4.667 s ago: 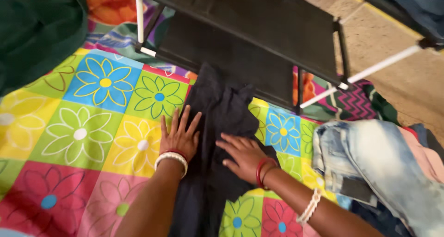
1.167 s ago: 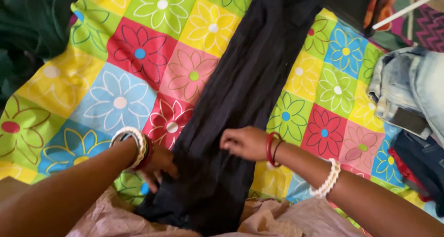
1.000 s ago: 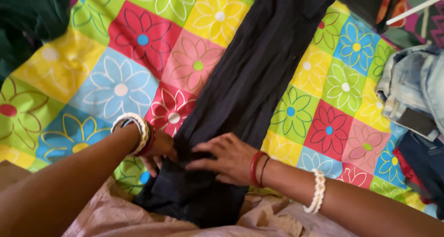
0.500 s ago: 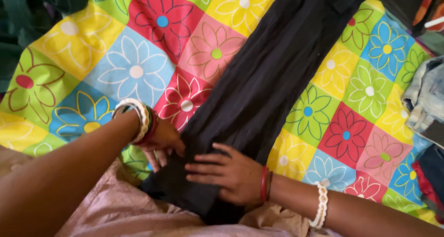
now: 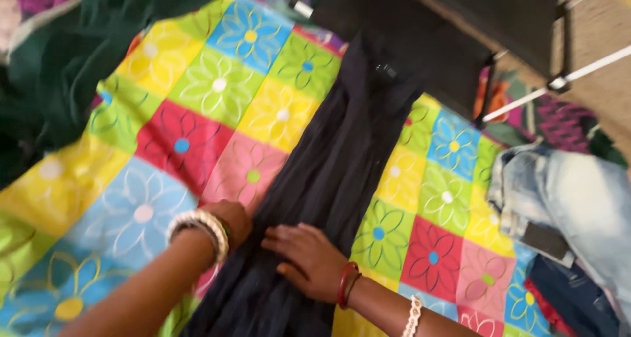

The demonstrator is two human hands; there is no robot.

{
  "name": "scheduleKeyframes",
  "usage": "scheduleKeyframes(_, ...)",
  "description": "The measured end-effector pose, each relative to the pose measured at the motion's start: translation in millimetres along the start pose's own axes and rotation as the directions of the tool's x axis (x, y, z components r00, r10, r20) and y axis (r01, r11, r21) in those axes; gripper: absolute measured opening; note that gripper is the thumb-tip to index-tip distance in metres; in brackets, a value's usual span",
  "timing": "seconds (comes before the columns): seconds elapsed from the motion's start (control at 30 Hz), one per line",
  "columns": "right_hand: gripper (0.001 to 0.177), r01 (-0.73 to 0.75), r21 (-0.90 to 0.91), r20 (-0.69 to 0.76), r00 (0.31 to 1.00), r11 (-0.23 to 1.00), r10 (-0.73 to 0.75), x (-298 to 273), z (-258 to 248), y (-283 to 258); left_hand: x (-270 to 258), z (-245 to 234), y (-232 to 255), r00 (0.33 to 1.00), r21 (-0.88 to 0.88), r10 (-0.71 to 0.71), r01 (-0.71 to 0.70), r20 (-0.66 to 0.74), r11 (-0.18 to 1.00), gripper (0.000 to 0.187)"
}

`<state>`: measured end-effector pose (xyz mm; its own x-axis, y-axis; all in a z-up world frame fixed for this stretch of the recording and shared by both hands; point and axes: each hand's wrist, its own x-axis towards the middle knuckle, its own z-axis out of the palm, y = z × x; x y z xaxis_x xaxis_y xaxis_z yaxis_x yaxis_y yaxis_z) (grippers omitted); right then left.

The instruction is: The person folds a black dress and a pair of light blue jeans on a colorful floral mat. They smooth the garments, fold them into neat rectangles, and place the folded dress onto a nearby black rack.

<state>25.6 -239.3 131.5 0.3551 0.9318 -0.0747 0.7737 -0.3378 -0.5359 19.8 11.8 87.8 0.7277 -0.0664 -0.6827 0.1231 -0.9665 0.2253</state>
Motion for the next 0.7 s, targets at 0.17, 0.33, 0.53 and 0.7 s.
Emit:
scheduleKeyframes(0.17,0.055,-0.308,-0.223,-0.152,0.948,0.925,0.279,9.6,-29.2,54.1,8.0,-16.5,64.9,0.867,-0.199,0.004,-0.119,-0.499,0.973,0.041)
scheduleKeyframes(0.33,0.055,-0.463,-0.175,-0.292,0.867,0.869,0.403,3.9,-48.3,94.2,32.6,-20.1,96.2,0.682,-0.061,0.116,-0.230,-0.722,0.971,0.062)
scheduleKeyframes(0.53,0.054,-0.636,0.062,-0.491,0.651,0.769,0.579,23.6,-58.5,138.7,86.1,-50.6,103.8,0.704,-0.145,0.054,-0.220,-0.708,0.965,0.065)
scheduleKeyframes(0.7,0.049,-0.627,0.229,-0.686,0.439,0.745,0.580,51.0,-60.4,193.8,150.0,-111.3,120.6,0.769,-0.363,-0.133,-0.136,-0.625,0.922,0.055)
